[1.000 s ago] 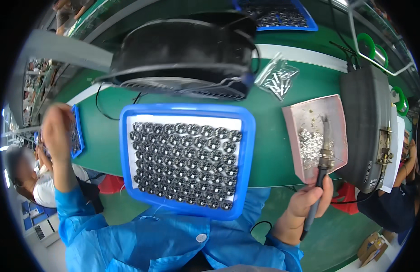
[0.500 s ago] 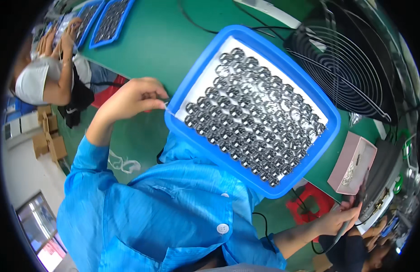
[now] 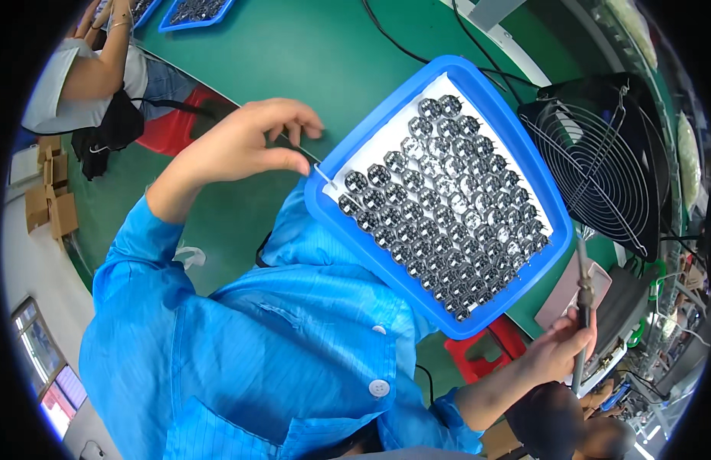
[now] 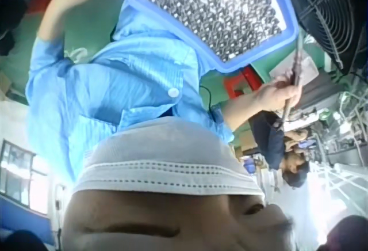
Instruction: Soldering small electronic components onto a circuit board assembly at a manual station.
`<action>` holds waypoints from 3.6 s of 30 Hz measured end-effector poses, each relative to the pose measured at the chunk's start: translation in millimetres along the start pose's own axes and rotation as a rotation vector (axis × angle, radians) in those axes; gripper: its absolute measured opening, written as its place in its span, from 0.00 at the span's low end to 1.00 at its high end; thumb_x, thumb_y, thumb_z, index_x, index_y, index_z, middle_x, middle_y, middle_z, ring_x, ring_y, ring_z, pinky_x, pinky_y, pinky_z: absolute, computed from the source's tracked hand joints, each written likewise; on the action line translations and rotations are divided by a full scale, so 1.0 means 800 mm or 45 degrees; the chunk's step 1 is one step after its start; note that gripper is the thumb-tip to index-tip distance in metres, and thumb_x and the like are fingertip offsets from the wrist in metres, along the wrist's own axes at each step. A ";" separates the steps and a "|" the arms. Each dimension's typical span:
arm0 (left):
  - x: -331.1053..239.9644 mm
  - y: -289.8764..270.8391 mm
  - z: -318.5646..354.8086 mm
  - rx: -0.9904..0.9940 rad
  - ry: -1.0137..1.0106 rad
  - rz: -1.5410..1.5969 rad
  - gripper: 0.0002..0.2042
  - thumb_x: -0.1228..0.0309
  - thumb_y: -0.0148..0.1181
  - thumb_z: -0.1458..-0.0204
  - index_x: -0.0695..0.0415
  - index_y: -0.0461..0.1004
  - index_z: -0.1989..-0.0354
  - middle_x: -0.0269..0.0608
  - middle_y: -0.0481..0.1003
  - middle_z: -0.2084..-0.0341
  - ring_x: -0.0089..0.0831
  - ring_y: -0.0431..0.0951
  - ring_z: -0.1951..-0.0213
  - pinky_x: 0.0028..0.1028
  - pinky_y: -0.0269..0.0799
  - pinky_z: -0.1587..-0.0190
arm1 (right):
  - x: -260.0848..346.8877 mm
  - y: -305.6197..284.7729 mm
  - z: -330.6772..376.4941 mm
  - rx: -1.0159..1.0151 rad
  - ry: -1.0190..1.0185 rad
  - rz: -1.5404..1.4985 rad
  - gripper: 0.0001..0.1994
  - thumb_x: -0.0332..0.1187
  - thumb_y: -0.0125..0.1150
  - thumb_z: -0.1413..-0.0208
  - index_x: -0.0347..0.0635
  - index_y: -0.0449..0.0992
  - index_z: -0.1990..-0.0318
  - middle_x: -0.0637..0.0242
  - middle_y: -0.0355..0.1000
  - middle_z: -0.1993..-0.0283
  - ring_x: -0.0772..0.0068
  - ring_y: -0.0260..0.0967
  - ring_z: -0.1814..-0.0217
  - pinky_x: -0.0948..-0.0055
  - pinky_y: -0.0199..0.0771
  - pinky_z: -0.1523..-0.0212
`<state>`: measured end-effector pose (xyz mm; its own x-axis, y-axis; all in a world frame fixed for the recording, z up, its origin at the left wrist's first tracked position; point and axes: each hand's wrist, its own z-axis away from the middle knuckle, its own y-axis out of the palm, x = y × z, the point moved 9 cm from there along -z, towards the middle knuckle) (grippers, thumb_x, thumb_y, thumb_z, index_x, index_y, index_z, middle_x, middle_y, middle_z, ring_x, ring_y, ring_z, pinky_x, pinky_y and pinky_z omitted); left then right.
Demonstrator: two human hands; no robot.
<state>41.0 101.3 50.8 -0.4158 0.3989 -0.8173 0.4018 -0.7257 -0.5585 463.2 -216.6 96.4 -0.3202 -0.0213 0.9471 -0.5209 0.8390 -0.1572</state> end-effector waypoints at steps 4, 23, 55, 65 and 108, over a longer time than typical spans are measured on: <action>0.022 0.016 -0.021 0.172 -0.009 0.204 0.14 0.67 0.72 0.44 0.60 0.79 0.54 0.35 0.80 0.70 0.22 0.79 0.69 0.26 0.72 0.67 | 0.006 0.118 -0.016 0.414 -0.003 -0.254 0.26 0.47 0.52 0.26 0.25 0.71 0.41 0.47 0.77 0.55 0.67 0.75 0.60 0.78 0.75 0.66; 0.059 -0.128 -0.152 -0.466 0.202 0.055 0.09 0.73 0.59 0.35 0.61 0.82 0.51 0.33 0.74 0.70 0.19 0.70 0.77 0.21 0.61 0.76 | -0.026 0.320 -0.049 0.586 -0.065 -0.031 0.24 0.50 0.51 0.27 0.33 0.74 0.44 0.51 0.77 0.70 0.68 0.74 0.76 0.75 0.74 0.78; 0.021 -0.031 -0.236 -0.705 1.474 -0.577 0.06 0.78 0.69 0.49 0.61 0.82 0.64 0.41 0.75 0.72 0.35 0.77 0.73 0.30 0.73 0.73 | -0.045 0.409 -0.055 1.080 -0.708 0.287 0.11 0.25 0.66 0.42 0.29 0.74 0.55 0.47 0.76 0.65 0.60 0.75 0.72 0.68 0.75 0.70; 0.005 -0.025 -0.240 -0.596 1.227 -0.550 0.06 0.78 0.69 0.50 0.60 0.81 0.64 0.40 0.74 0.72 0.35 0.77 0.73 0.29 0.73 0.73 | -0.071 0.403 -0.073 1.075 -0.528 0.204 0.11 0.28 0.71 0.47 0.30 0.78 0.60 0.48 0.77 0.64 0.57 0.76 0.69 0.65 0.78 0.69; 0.052 -0.011 -0.253 -0.444 0.606 -0.380 0.09 0.83 0.70 0.56 0.58 0.81 0.66 0.38 0.73 0.73 0.31 0.74 0.76 0.28 0.68 0.77 | -0.090 0.397 -0.080 1.015 -0.513 0.166 0.12 0.30 0.71 0.43 0.30 0.78 0.57 0.49 0.77 0.62 0.58 0.76 0.70 0.66 0.77 0.69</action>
<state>185.3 237.5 -7.1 -0.1760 0.8170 -0.5491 0.5990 -0.3537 -0.7184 371.5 86.1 -3.7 -0.5900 -0.2668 0.7621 -0.8070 0.2252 -0.5459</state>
